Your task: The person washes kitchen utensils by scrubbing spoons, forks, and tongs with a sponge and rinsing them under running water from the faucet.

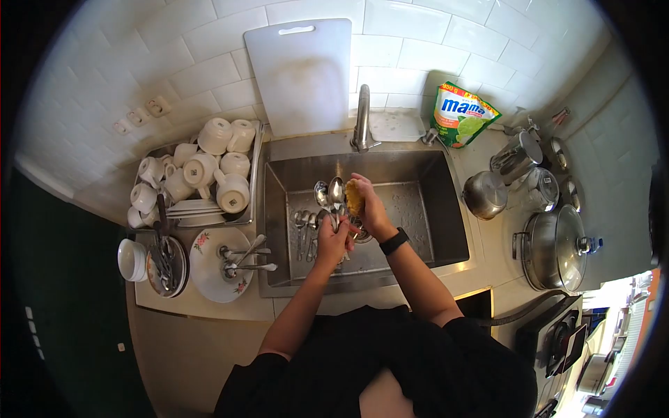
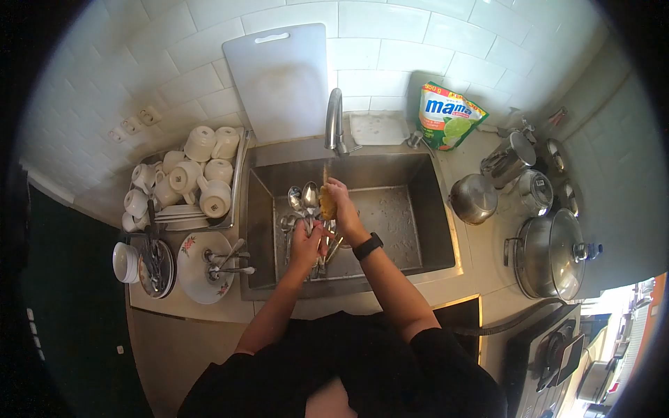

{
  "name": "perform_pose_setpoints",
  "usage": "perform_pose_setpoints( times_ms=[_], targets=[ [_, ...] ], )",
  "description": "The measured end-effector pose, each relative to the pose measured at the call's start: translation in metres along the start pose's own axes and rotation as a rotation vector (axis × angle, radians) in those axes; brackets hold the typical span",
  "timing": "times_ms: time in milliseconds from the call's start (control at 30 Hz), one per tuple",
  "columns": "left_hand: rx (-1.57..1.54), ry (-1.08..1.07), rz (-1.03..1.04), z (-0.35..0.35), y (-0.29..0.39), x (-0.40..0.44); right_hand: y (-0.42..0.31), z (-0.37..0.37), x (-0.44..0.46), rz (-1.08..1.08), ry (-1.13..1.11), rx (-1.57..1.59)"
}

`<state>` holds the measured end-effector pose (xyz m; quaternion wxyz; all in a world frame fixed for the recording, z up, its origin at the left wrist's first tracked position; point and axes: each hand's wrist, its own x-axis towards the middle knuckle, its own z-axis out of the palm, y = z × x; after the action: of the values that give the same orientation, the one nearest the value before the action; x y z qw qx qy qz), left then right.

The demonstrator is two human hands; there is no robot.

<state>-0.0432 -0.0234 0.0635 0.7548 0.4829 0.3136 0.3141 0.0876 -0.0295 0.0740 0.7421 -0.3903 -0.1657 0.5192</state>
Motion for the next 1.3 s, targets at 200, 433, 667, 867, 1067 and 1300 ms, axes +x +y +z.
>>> perform_pose_setpoints(
  times_ms=[200,433,667,867,1067,1300],
  targets=[
    [0.000,0.039,0.089,0.011,-0.005,-0.004,-0.003,0.021,-0.016,-0.200,0.393,-0.790],
    [-0.002,0.024,0.127,0.005,-0.011,-0.001,-0.001,0.013,-0.019,-0.083,0.136,-0.454],
    [0.054,-0.007,0.069,0.022,-0.002,-0.006,-0.008,0.001,0.000,-0.129,0.277,-0.802],
    [0.052,-0.053,-0.124,0.006,-0.007,-0.007,0.008,-0.019,0.005,-0.449,0.045,-0.827],
    [-0.014,-0.114,-0.161,0.010,0.004,-0.006,-0.010,-0.013,-0.006,-0.323,0.165,-1.003],
    [-0.012,-0.041,-0.138,0.005,0.015,-0.007,0.005,-0.022,-0.006,-0.449,0.004,-0.985]
  ],
)
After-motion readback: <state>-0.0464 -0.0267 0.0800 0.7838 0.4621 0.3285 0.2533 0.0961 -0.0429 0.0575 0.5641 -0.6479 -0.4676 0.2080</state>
